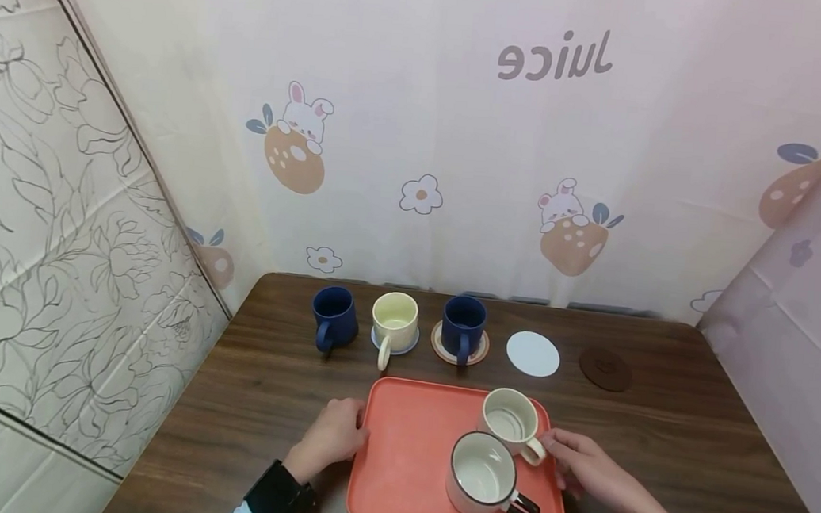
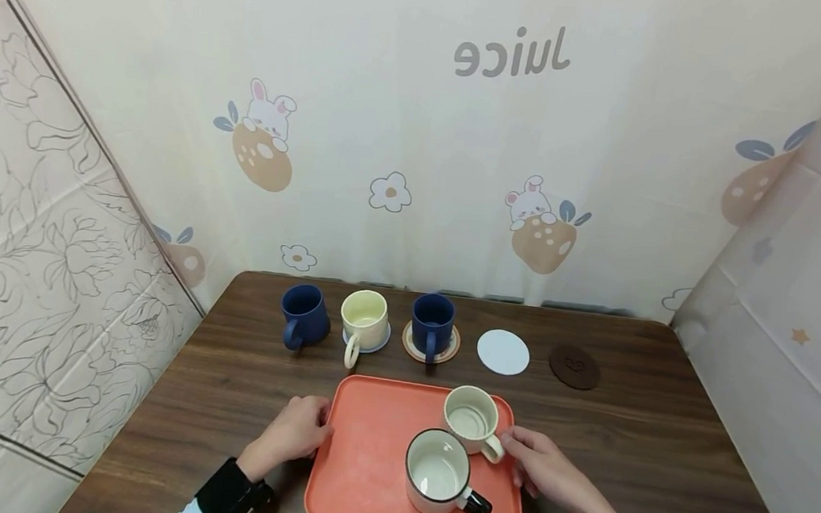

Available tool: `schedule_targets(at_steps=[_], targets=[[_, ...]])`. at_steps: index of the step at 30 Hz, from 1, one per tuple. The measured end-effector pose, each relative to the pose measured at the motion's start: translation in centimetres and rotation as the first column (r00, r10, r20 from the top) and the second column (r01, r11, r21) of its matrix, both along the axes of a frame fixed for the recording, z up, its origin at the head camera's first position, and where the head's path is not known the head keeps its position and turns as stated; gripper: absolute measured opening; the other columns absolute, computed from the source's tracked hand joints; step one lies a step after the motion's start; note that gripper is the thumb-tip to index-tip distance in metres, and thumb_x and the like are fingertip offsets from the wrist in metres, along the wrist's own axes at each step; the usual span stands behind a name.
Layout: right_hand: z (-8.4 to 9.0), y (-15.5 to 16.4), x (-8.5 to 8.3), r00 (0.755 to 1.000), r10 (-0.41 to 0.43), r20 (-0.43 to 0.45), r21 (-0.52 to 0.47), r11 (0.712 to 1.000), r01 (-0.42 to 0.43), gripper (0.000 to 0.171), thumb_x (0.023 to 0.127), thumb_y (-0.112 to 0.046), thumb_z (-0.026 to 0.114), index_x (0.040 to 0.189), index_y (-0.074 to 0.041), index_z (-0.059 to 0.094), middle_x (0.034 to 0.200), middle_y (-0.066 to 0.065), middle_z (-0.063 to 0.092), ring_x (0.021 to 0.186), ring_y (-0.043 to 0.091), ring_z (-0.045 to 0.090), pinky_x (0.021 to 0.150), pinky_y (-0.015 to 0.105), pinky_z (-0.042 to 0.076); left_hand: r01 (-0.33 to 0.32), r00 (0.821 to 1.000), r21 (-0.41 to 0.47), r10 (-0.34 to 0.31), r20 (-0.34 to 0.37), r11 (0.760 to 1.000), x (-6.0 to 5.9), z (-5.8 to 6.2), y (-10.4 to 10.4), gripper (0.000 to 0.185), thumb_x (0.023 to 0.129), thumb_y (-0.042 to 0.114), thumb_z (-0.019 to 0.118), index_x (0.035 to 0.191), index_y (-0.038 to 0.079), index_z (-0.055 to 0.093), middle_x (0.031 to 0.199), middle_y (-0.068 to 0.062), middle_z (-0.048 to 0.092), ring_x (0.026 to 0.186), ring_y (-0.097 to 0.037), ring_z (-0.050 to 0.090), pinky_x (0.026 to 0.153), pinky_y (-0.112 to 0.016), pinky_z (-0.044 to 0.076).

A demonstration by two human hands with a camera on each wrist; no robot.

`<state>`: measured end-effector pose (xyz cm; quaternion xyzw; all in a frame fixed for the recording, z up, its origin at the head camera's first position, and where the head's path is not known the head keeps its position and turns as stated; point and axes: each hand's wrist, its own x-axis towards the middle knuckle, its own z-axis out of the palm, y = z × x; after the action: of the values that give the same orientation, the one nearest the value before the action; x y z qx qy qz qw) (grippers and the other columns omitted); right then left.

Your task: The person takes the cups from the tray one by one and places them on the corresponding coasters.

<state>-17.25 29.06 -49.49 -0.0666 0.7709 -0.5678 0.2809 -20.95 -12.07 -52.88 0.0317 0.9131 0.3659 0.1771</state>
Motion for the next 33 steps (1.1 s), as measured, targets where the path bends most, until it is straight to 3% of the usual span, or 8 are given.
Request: schedule_targets(at_steps=[14,21,27,33], targets=[[-0.8,-0.2,-0.1,0.997,0.01,-0.072,-0.014,1.0,-0.011,0.03,0.113,-0.013,0.046,0.109,0.013,0.061,0.077,0.007,0.055,0.065,0.013,0.05,0.057,0.025,0.043,0.003,1.0,0.014,-0.003,0.002,1.0,-0.4,0.0,0.0,0.009,0.096,0.003,0.069,0.092,0.01,0.066,0.07,-0.006,0.061,0.057,-0.019,0.061,0.052,-0.033,0.052],[-0.9,0.0,-0.4,0.999,-0.009,-0.046,-0.029,1.0,0.007,0.031,0.113,-0.013,0.045,0.112,0.013,0.061,0.079,0.008,0.058,0.068,0.015,0.054,0.059,0.026,0.046,-0.001,1.0,0.009,0.001,0.013,1.0,-0.5,-0.1,0.0,0.008,0.095,0.002,0.069,0.093,0.009,0.066,0.071,-0.006,0.061,0.057,-0.019,0.062,0.052,-0.032,0.051],[-1.1,0.1,-0.6,1.0,0.03,-0.01,-0.069,0.997,-0.03,0.034,0.114,-0.017,0.042,0.114,0.011,0.061,0.078,0.007,0.058,0.067,0.013,0.054,0.059,0.025,0.046,-0.004,1.0,0.009,0.004,0.022,1.0,-0.5,-0.2,-0.1,0.004,0.096,0.005,0.07,0.095,0.005,0.066,0.071,-0.006,0.062,0.057,-0.019,0.062,0.052,-0.032,0.052],[-1.0,0.1,-0.7,0.998,0.063,0.011,-0.112,0.992,-0.062,0.038,0.115,-0.018,0.041,0.117,0.016,0.058,0.076,0.006,0.053,0.064,0.011,0.048,0.056,0.025,0.039,-0.012,0.999,0.02,0.012,0.043,1.0,-0.5,-0.2,-0.2,0.007,0.094,0.001,0.07,0.097,0.007,0.067,0.071,-0.006,0.062,0.056,-0.019,0.063,0.051,-0.031,0.052]])
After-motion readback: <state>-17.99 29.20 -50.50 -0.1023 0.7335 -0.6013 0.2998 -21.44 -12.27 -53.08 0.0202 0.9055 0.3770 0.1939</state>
